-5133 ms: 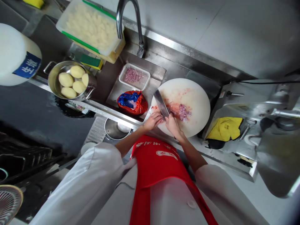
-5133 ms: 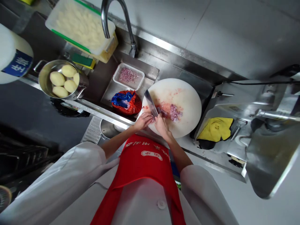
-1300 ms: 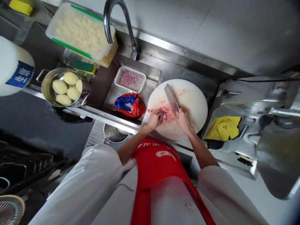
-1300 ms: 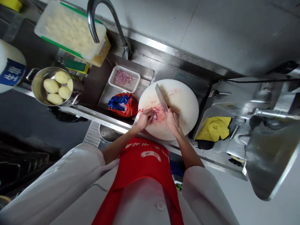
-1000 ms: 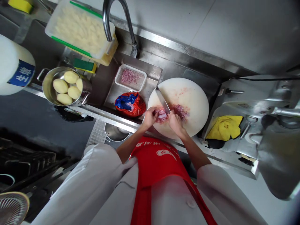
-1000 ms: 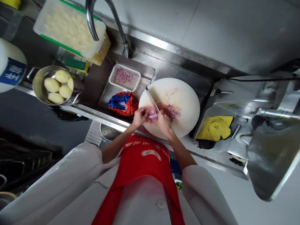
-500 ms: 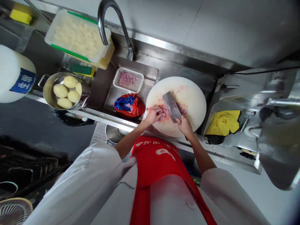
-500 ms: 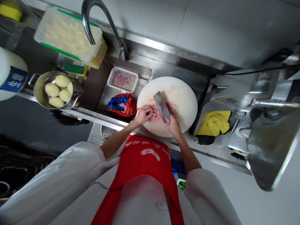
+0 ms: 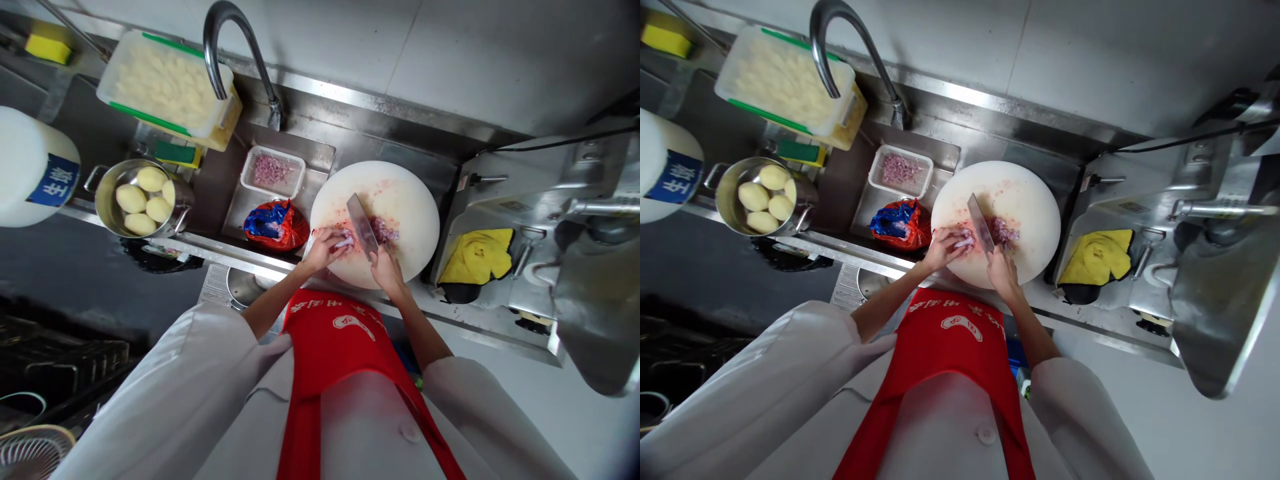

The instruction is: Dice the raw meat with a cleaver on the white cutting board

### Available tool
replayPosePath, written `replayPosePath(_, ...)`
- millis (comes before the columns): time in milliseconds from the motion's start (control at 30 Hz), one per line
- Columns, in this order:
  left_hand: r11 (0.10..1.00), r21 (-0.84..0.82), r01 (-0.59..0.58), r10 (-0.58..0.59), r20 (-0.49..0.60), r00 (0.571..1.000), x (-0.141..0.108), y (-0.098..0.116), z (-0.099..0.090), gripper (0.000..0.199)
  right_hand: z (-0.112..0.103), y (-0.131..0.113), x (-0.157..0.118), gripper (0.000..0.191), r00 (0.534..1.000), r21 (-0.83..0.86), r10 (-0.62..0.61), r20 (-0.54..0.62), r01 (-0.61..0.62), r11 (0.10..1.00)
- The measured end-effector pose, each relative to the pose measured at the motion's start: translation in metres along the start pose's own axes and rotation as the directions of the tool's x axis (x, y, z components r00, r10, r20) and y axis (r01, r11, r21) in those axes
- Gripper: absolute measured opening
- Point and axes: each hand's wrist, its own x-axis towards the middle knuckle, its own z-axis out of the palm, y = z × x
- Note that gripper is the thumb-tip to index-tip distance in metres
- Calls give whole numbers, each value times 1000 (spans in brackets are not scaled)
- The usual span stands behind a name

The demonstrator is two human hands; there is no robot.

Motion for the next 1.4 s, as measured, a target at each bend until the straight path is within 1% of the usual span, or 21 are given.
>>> replayPosePath(67,997,75,16,-13,-37,999,-8,1,6,27,2,-4,1,36,1000,5,3,-8,-3,1000)
replayPosePath(133,991,129,22,-17,-37,999,-13,1,15,24,4,-5,2,37,1000,7,9,-16,-9,1000)
replayPosePath(267,985,167,46,-38,-51,998,-15,2,25,21,10,-4,3,38,1000,15,20,-19,-20,1000)
replayPosePath(400,975,214,54,-49,-26,998,-17,10,25,25,11,-4,2,38,999,19,22,-26,-21,1000)
replayPosePath(500,975,221,19,-32,58,998,-26,12,25,28,11,-4,1,38,999,20,20,-32,-20,1000)
replayPosePath(567,977,212,-11,-11,102,995,-35,8,24,27,10,-4,1,38,999,22,24,-36,-23,1000)
replayPosePath(700,985,170,19,-30,62,998,-49,-1,20,25,11,-3,1,37,999,25,36,-36,-35,999)
replayPosePath(833,991,126,34,-40,46,998,-49,-2,16,23,9,-5,2,35,999,32,39,-30,-39,999)
replayPosePath(900,993,109,48,-52,27,998,-48,0,15,24,3,-11,1,34,999,42,31,-29,-30,999)
replayPosePath(967,994,88,59,-59,-2,998,-48,2,14,24,-6,-22,-3,36,998,60,19,-59,-16,998)
replayPosePath(1067,997,46,67,-64,-63,996,-53,2,14,22,-19,-43,-11,46,985,86,33,-172,-18,996)
replayPosePath(1133,997,23,80,-78,-88,993,-58,2,14,21,-18,-54,-13,52,975,92,38,-220,-18,996)
replayPosePath(1167,996,13,87,-85,-90,992,-60,1,14,21,-14,-58,-12,52,979,87,36,-201,-18,996)
replayPosePath(1233,995,3,97,-97,-76,992,-62,1,14,20,-2,-63,-7,48,994,66,22,-111,-14,998)
replayPosePath(1300,995,19,93,-91,-71,993,-58,0,12,19,9,-65,1,41,1000,49,6,-31,-4,999)
replayPosePath(1400,996,79,39,-36,-41,999,-42,-1,11,22,16,-62,11,38,999,62,-21,-25,23,998)
